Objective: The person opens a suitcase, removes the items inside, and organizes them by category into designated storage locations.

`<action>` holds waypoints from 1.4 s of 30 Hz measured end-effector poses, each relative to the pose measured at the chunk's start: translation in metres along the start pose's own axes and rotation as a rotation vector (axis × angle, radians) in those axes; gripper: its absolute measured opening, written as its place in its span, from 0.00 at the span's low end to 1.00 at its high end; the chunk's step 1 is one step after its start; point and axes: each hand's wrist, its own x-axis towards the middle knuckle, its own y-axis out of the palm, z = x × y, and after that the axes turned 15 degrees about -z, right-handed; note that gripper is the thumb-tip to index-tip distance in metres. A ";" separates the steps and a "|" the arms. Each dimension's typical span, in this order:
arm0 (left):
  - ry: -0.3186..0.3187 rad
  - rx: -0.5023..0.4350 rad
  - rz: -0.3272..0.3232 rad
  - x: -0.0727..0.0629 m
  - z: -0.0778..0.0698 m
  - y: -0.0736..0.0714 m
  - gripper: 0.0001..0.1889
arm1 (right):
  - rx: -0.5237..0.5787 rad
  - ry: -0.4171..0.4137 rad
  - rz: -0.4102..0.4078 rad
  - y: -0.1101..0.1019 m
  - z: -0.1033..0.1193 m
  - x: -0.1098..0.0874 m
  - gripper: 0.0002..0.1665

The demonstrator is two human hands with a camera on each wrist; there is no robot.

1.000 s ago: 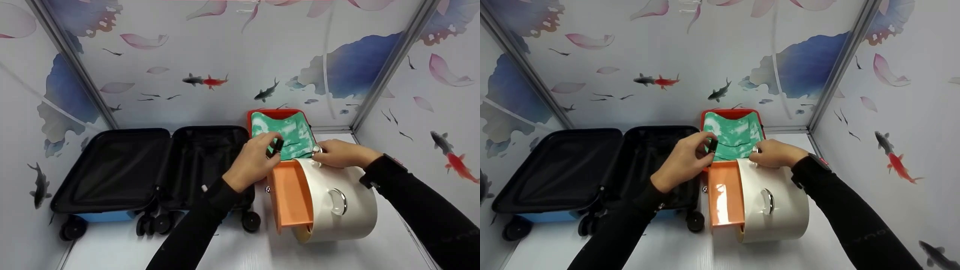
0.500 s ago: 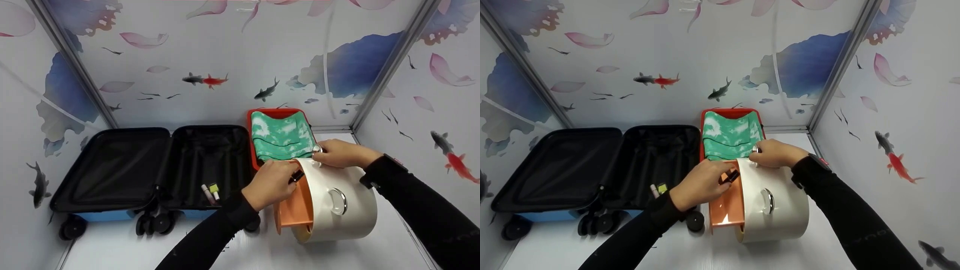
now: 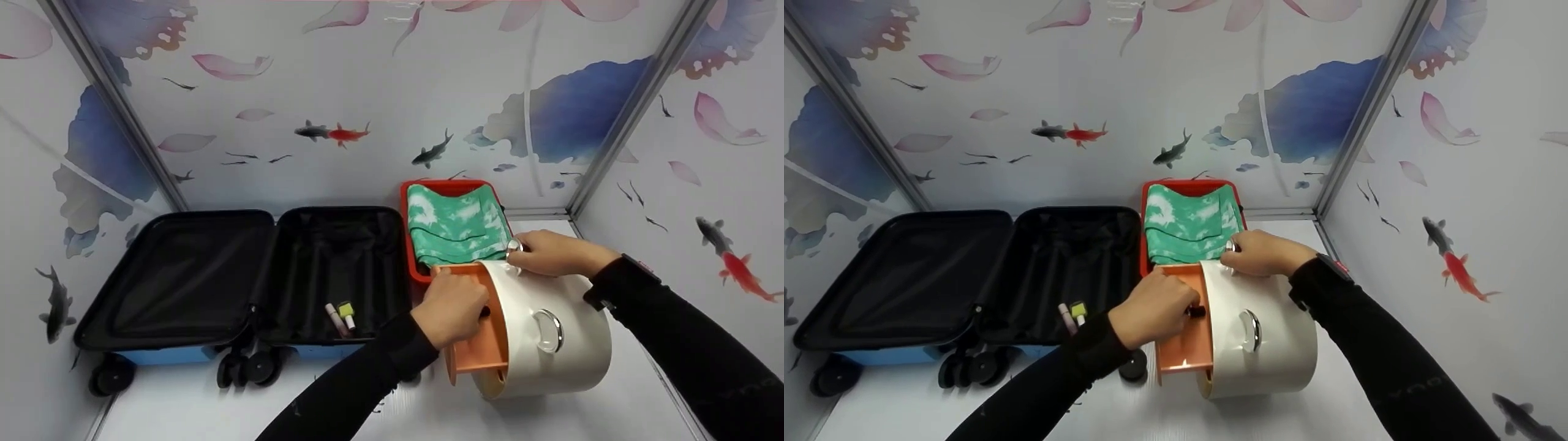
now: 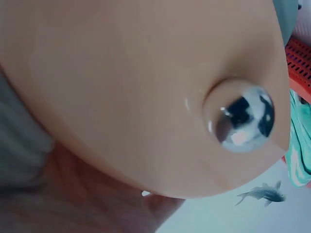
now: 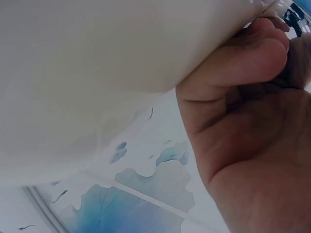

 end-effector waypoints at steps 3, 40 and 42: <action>-0.012 0.009 -0.016 0.000 -0.001 0.000 0.07 | 0.003 -0.005 0.002 0.001 0.000 0.001 0.08; -0.361 -0.688 -0.271 -0.098 0.051 0.028 0.11 | -0.014 -0.005 0.014 -0.002 0.004 -0.001 0.08; -0.354 -0.699 -0.282 -0.097 0.049 0.030 0.11 | -0.014 -0.011 0.009 -0.002 0.004 -0.001 0.08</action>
